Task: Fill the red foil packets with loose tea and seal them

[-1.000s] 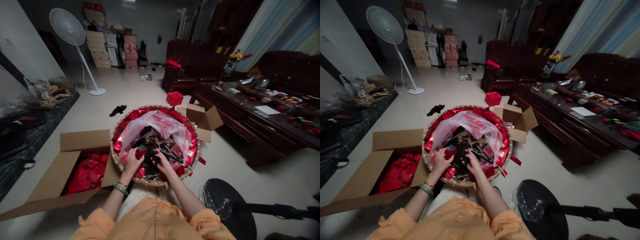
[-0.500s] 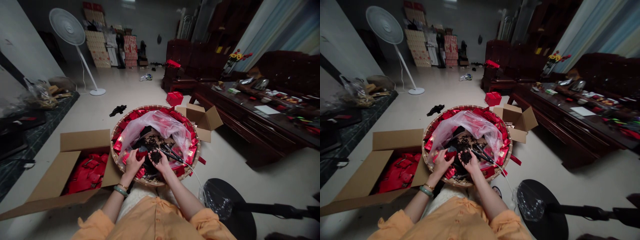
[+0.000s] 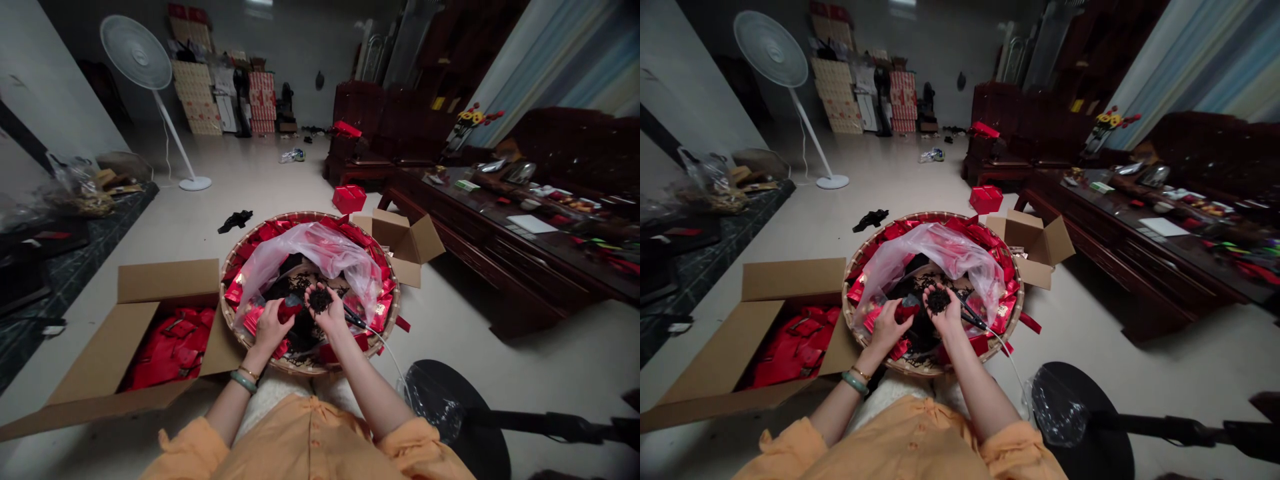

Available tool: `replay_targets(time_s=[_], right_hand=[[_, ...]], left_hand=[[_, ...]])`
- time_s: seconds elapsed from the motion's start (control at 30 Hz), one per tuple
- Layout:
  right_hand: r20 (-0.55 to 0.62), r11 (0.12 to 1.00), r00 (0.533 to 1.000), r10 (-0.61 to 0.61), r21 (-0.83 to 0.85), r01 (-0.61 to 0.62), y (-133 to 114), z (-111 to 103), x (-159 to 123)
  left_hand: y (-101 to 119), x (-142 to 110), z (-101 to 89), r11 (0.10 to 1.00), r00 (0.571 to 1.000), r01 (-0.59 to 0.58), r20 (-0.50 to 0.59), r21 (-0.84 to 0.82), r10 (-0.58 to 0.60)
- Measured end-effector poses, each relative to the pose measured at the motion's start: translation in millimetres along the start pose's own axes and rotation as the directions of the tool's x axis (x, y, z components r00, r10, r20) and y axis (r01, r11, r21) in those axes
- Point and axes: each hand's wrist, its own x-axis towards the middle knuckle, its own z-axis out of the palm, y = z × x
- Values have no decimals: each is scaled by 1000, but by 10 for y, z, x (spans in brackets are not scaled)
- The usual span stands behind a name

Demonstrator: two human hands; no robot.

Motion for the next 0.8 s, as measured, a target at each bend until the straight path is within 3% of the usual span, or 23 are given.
replay_targets(time_s=[0.17,0.33,0.57,0.8], right_hand=[[38,986,988,-149,-68,152,-82,296,-6],[73,966,970,-233,-94,239,-12,453,23],[59,908,934,-352,-221,356,90,546,34],[138,852,906,-400,-310,422,154,525,41]], left_hand=[[48,21,54,1000,1000,-6,25,-4,6],[77,22,111,1000,999,6,45,-7,-6],[100,32,150,1000,999,15,39,-7,-15],[101,31,151,999,999,33,41,-29,-32]])
